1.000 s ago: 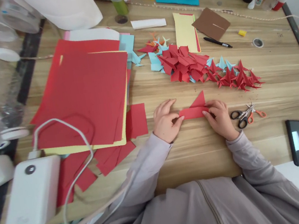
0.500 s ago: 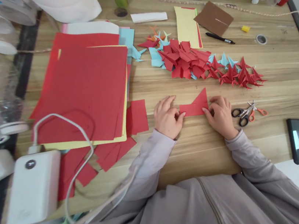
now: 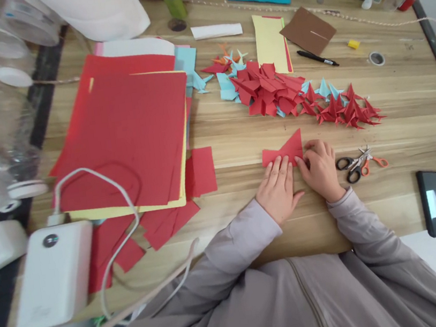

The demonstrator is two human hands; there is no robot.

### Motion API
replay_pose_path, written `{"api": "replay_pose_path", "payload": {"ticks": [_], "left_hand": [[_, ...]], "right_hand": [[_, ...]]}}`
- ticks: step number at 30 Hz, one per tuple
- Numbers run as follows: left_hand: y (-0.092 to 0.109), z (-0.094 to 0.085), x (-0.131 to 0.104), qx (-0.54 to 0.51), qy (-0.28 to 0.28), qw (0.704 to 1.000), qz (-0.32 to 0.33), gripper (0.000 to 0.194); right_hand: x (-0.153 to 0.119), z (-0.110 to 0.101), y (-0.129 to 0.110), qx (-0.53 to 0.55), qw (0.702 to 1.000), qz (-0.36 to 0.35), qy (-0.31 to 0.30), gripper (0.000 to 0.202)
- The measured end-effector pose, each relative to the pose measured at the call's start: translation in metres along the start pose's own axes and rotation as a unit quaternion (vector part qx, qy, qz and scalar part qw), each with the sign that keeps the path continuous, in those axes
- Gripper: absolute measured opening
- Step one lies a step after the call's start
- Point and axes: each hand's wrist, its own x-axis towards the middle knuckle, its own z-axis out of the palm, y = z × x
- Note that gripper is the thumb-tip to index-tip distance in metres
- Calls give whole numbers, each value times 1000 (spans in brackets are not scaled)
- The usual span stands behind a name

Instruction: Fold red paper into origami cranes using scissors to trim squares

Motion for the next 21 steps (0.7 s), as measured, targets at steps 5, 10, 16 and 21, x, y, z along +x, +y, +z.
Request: {"api": "replay_pose_path", "payload": {"ticks": [5, 10, 16, 21], "left_hand": [[-3, -1, 2, 38, -49, 998, 0, 73], [-3, -4, 4, 47, -54, 997, 3, 72], [-7, -5, 5, 39, -54, 998, 12, 71], [-10, -7, 7, 33, -51, 998, 17, 71]], "right_hand": [[1, 0, -1, -21, 1000, -3, 2, 23], [1, -1, -1, -32, 999, -3, 4, 22], [2, 1, 9, 64, 997, 22, 43, 16], [-2, -3, 15, 154, 985, -11, 77, 19]]}}
